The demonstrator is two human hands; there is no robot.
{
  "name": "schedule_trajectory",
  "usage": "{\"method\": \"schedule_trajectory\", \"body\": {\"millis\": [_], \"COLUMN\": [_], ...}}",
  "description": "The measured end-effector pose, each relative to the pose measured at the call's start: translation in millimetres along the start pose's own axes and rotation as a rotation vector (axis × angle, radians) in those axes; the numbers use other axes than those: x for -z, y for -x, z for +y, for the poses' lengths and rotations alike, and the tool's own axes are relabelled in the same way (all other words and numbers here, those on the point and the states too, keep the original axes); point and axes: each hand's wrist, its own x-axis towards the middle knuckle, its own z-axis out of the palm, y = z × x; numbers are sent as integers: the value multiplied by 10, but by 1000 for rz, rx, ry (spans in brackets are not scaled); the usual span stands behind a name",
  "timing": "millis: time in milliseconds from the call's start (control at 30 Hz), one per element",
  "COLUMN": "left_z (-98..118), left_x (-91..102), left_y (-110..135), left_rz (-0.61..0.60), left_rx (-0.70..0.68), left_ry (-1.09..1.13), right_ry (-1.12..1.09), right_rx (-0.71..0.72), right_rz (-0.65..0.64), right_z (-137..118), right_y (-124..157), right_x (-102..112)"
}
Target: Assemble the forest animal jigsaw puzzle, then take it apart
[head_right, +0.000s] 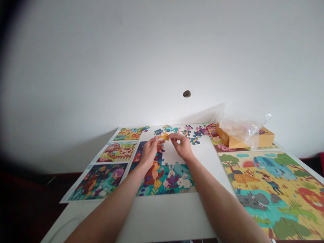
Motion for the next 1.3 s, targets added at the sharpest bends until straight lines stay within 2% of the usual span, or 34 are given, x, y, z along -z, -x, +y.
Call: {"method": "schedule_trajectory", "body": {"millis": [67, 133, 200, 300, 367, 467, 533, 633, 767, 900, 1100, 1300], "left_z": [16, 53, 88, 102, 82, 37, 14, 0, 5, 9, 19, 40], "left_x": [-19, -32, -40, -49, -52, -51, -50, -51, -42, -9, 31, 30], "left_y": [-1, 13, 29, 38, 37, 39, 46, 56, 57, 41, 17, 36], "left_rz": [-90, -165, -247, -307, -246, -139, -127, -111, -81, -41, 43, 61], "left_rx": [152, 240, 269, 215, 121, -51, -160, -268, -300, -315, -366, -395], "left_ry": [255, 439, 538, 573, 479, 212, 83, 30, -51, -144, -241, -285], "right_ry": [-138, -208, -233, -245, -267, -281, -251, -229, -331, -368, -100, 124], "right_rx": [-14, -35, -57, -79, -83, -92, -96, -141, -212, -118, 71, 250], "right_rz": [-10, 6, 18, -3, -43, -75, -56, -32, -70, -45, -22, -6], "right_z": [-2, 16, 37, 37, 9, -44, -56, -16, 71, 78, 31, 62], "right_y": [11, 10, 7, 16, 30, 43, 39, 24, 5, 12, 38, 16], "right_x": [-40, -54, -43, -10, 0, -13, -31, -54, -75, -68, -18, 24]}}
